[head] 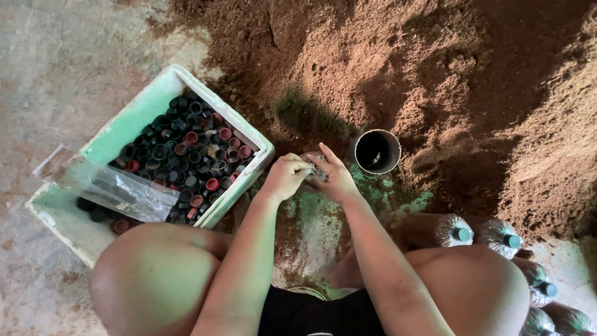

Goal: The person scoops soil into a cylindrical pot using a plastic tube. They then place small black objects into the pot and cover them with more soil. Finally, they place a plastic bag over the top of the pot.

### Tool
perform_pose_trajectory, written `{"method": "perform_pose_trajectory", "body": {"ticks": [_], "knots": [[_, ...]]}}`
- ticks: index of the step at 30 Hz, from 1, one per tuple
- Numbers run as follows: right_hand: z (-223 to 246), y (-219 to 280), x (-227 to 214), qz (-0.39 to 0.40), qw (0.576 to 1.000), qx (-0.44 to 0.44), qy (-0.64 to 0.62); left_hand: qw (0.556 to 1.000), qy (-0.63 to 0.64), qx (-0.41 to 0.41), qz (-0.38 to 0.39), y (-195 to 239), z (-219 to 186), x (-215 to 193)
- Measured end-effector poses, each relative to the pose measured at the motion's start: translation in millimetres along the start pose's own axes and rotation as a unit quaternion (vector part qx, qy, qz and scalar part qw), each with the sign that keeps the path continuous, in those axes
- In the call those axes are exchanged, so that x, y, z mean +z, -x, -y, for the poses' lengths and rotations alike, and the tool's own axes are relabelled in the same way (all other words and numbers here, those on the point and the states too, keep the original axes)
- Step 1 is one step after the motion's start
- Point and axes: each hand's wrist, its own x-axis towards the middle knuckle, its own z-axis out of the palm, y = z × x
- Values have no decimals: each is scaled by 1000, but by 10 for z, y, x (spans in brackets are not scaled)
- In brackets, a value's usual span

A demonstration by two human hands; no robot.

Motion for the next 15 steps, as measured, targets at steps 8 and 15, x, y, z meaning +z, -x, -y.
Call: {"method": "perform_pose_trajectory", "body": {"ticks": [8, 15], "knots": [[-25, 17, 101, -32, 999, 12, 35, 990, -123, 66, -24, 50, -102, 99], [60, -23, 182, -58, 997, 26, 51, 969, -203, 74, -118, 41, -150, 258]]}}
